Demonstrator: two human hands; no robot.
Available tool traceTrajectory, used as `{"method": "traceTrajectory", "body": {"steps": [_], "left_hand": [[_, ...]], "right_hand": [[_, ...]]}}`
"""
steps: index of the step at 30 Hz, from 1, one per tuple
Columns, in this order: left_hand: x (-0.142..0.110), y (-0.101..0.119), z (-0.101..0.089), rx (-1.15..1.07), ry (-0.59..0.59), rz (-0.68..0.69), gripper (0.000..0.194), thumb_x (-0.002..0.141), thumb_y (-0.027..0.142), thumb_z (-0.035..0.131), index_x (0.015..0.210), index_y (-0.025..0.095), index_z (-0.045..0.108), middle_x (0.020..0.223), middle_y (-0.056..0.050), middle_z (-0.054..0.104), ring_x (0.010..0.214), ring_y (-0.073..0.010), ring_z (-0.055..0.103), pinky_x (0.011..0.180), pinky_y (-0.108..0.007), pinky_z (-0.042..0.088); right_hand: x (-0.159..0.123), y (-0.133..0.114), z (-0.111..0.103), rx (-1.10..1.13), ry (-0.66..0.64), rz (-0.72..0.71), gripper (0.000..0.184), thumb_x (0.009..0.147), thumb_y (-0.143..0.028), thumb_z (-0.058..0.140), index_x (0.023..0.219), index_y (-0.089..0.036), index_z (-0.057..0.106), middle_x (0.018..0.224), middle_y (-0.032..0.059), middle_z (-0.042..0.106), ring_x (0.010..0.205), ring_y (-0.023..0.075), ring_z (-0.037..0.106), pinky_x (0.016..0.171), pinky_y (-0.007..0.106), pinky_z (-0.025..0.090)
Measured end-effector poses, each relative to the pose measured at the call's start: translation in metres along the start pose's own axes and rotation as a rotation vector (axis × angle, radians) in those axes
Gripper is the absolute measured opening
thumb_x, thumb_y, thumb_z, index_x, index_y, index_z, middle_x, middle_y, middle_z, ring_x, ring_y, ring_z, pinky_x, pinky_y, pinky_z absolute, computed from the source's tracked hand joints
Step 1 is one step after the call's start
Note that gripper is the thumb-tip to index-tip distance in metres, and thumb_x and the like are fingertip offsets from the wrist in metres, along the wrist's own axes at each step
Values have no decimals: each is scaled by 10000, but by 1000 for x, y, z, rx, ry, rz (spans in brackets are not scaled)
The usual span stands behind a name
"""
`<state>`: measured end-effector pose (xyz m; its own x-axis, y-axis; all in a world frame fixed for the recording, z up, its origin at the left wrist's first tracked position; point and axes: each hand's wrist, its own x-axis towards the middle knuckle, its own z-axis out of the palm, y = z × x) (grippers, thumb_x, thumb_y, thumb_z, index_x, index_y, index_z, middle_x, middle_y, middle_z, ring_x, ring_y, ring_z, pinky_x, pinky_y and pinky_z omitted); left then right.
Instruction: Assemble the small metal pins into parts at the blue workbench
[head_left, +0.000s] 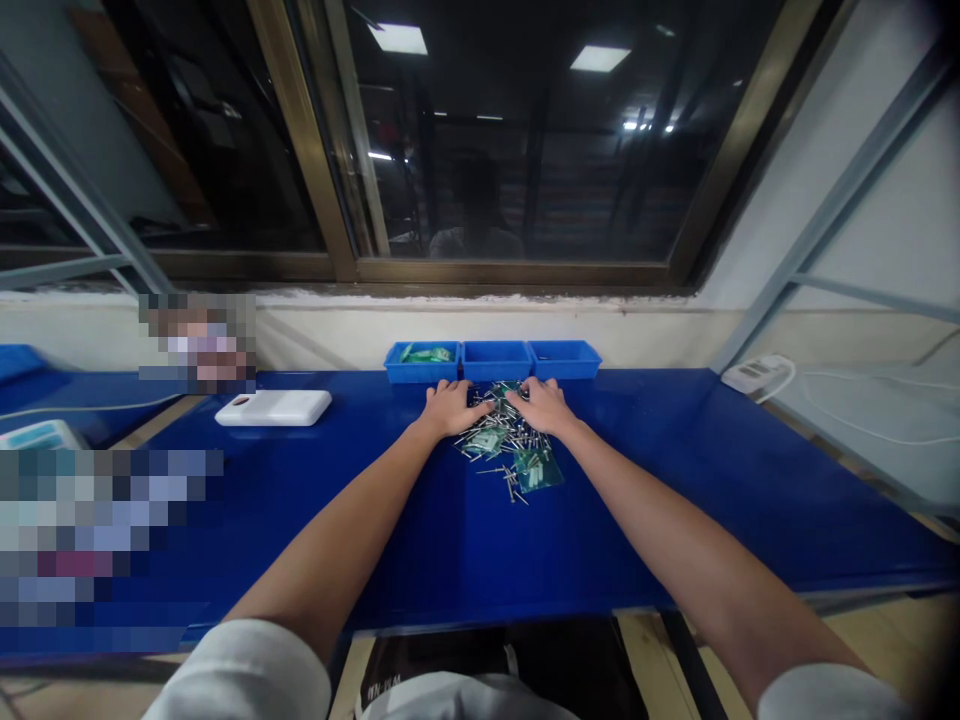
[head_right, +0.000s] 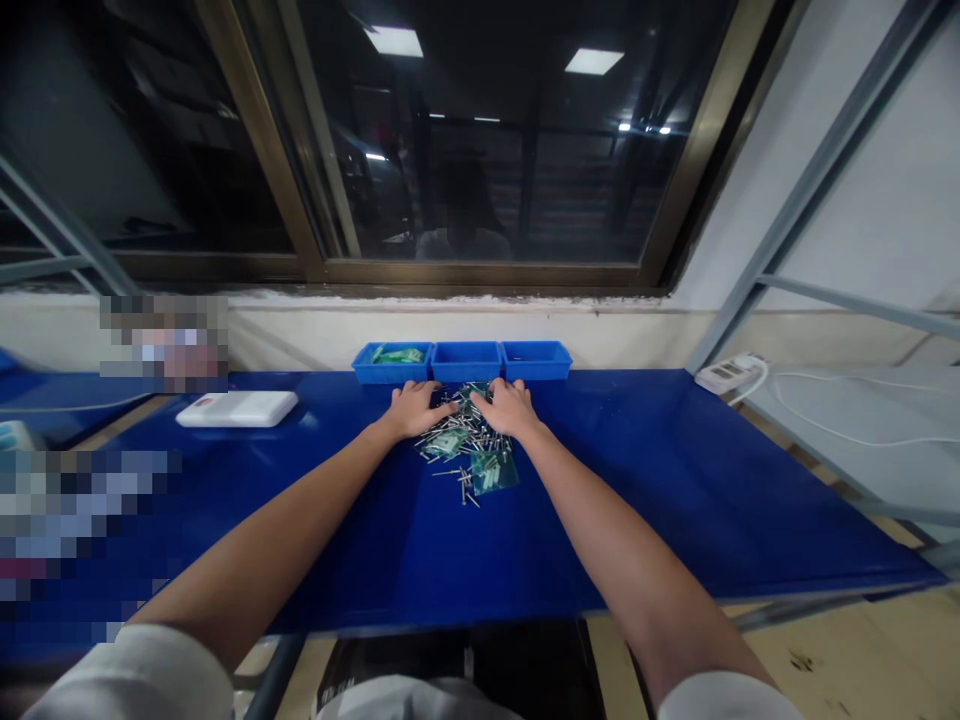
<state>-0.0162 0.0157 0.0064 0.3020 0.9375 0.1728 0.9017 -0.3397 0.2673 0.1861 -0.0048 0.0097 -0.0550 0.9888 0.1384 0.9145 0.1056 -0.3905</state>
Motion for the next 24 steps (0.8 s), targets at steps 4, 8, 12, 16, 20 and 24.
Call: {"method": "traceTrajectory", "body": {"steps": [4, 8, 12, 16, 20, 24], "left_hand": [[-6, 1, -4, -13, -48, 92, 755, 766, 741, 322, 1256, 198, 508, 1300, -121, 535, 1198, -350, 400, 947, -518, 318], [-22, -3, -17, -47, -89, 178, 760, 789, 729, 302, 1340, 220, 426, 1428, -108, 404, 1285, -350, 337, 1012, -545, 272], [-60, -4, -30, -31, -117, 271, 957, 696, 783, 418, 1455, 244, 196, 1547, -114, 77, 1380, -394, 148, 1052, -597, 217], [-101, 7, -27, 13, -139, 360, 1210, 534, 820, 550, 1476, 258, 40, 1543, -106, -89, 1390, -427, -9, 1072, -629, 149], [-105, 22, -14, 22, -156, 282, 1328, 454, 851, 557, 1472, 251, -51, 1525, -118, -160, 1370, -458, -68, 1055, -674, 111], [-74, 25, -5, 34, -139, 172, 1339, 442, 845, 568, 1474, 244, -39, 1526, -141, -129, 1361, -473, -73, 1033, -705, 77]], "right_hand": [[-20, 4, -7, 30, -49, -77, 645, 841, -662, 313, 1232, -176, 482, 1188, 154, 562, 1200, 334, 380, 957, 450, 324], [-41, 17, -23, 23, -125, -188, 755, 820, -693, 325, 1402, -213, 312, 1378, 157, 424, 1303, 358, 278, 1015, 517, 268], [-78, 29, -39, -18, -184, -337, 951, 730, -759, 415, 1474, -303, 36, 1551, 80, 77, 1389, 379, 87, 1056, 583, 191], [-117, 30, -37, -118, -245, -407, 1207, 578, -821, 518, 1451, -297, -130, 1546, 71, -125, 1389, 425, -41, 1054, 621, 145], [-114, 19, -18, -185, -237, -302, 1230, 564, -848, 481, 1446, -269, -152, 1527, 92, -192, 1374, 446, -108, 1044, 646, 112], [-73, 1, 0, -185, -183, -126, 1255, 553, -869, 450, 1456, -219, -132, 1517, 146, -197, 1366, 437, -155, 1041, 660, 56]]}}
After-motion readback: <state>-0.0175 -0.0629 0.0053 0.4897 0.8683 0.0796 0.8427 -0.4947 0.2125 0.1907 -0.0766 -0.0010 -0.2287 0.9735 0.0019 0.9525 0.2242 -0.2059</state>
